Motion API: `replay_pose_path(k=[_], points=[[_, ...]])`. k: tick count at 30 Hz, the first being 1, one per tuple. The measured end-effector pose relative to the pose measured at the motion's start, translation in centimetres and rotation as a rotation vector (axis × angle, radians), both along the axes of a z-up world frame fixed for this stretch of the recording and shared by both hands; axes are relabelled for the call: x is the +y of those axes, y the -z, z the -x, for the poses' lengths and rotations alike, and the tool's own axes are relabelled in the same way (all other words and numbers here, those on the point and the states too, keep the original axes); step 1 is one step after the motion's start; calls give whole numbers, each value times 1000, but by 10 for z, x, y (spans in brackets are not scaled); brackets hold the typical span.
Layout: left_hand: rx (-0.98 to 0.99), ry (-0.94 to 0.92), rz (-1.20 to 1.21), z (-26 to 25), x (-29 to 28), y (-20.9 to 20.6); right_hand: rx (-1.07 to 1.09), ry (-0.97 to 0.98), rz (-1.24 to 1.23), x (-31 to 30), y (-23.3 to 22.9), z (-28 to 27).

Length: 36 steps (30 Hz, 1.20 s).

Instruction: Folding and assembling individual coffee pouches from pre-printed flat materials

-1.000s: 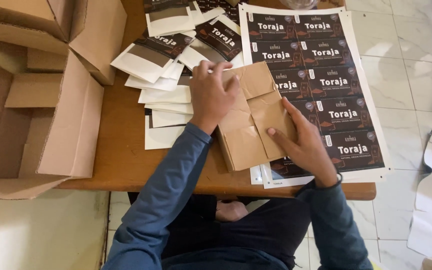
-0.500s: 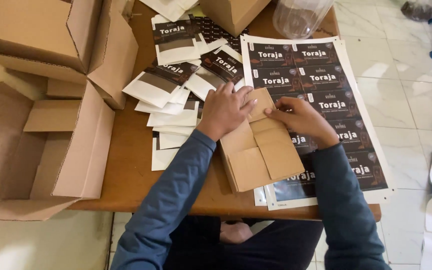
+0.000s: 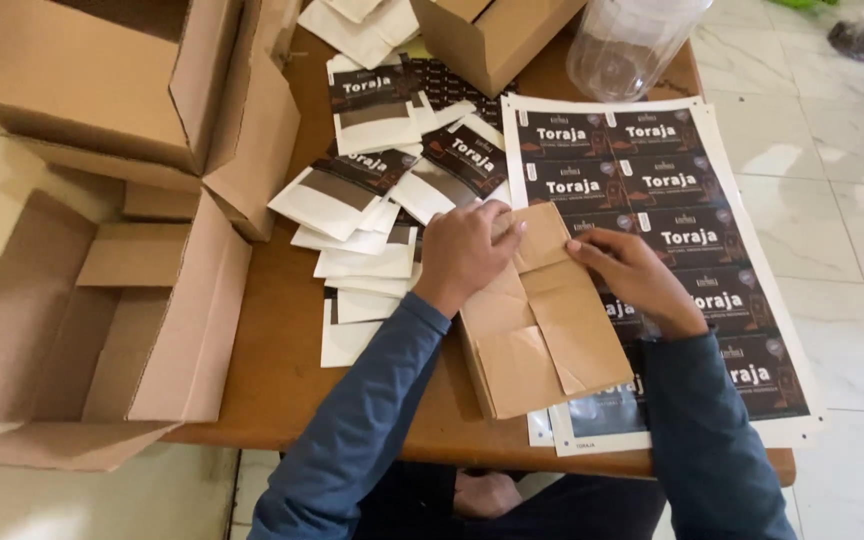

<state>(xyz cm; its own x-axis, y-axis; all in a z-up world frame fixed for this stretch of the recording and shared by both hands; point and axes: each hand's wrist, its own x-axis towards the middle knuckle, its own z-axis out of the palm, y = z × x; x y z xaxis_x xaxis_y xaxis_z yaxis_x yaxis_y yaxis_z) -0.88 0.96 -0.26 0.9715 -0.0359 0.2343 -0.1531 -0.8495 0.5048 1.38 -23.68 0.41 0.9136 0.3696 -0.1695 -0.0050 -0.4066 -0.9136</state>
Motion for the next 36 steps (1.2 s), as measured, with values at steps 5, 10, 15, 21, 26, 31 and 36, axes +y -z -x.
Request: replay_pose_path(k=[5,10,15,21,26,31,36], points=[[67,-70,108,4,4,-7,316,-136,138,-4,-50,26],[93,-107,124,18,1,-25,385,-143,69,-1,-50,29],[124,-133,91,34,-2,-38,80,-196,14,-17,0,9],[217,57,26,70,-5,-33,-57,-350,27,13,-45,32],[-80,333,-198,67,-17,-27,-353,-320,263,8,-26,37],[118,263,-290,63,-18,-27,-536,-173,787,20,-23,82],[41,170,-178,45,-15,9,-516,46,854,-21,1,90]])
